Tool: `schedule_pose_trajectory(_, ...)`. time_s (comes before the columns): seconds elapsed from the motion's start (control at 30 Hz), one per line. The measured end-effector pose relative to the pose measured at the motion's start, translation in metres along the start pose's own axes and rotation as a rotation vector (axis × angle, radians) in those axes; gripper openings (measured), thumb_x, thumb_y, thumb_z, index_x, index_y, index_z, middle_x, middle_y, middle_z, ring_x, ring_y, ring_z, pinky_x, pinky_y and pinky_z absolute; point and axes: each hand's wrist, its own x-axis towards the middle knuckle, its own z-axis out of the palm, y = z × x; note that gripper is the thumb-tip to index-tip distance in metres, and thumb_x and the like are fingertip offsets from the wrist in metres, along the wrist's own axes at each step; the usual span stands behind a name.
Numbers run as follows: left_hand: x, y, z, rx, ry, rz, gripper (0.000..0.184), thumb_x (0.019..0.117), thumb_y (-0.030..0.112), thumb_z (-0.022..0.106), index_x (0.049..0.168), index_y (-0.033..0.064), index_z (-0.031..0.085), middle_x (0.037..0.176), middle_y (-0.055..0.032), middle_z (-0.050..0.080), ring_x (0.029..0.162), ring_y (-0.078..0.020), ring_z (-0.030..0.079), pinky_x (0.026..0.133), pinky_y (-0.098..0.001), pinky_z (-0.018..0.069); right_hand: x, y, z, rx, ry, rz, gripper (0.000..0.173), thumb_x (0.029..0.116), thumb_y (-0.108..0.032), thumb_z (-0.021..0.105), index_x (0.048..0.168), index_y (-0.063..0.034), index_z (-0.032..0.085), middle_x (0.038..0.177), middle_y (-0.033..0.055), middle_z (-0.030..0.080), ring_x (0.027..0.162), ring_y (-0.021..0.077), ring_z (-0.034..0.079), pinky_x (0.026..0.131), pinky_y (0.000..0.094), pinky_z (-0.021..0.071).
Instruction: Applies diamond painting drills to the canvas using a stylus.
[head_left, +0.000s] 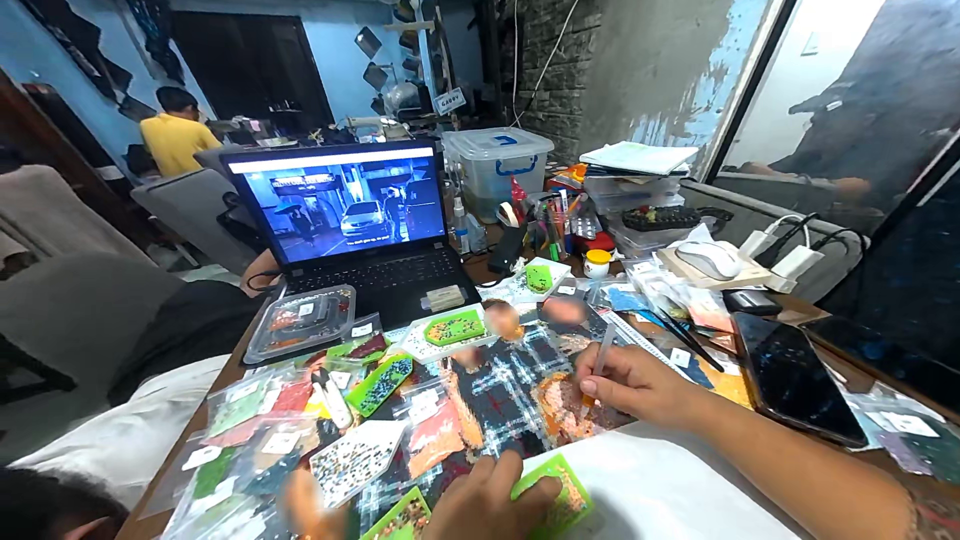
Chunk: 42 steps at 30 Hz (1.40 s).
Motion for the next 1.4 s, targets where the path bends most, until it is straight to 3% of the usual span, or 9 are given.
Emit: schedule_pose_trajectory(1.4, 0.0026, 0.0029, -0.0025, 0.024, -0.047, -0.019, 0.038, 0.0953, 0.022, 0.064, 0.132, 0.0164, 0.071, 0.108, -0.0236, 0.065, 0.091, -0.0416, 0.066, 0.069, -0.0512, 0.0556, 0.001, 0.0007, -0.0084, -0.057, 0.012, -0.009, 0.014, 0.1023, -0.016, 0.056, 0.097, -0.0068, 0.064, 0.081, -0.0061, 0.067, 0.073, -0.005, 0.062, 0.068, 0.0126, 0.0517)
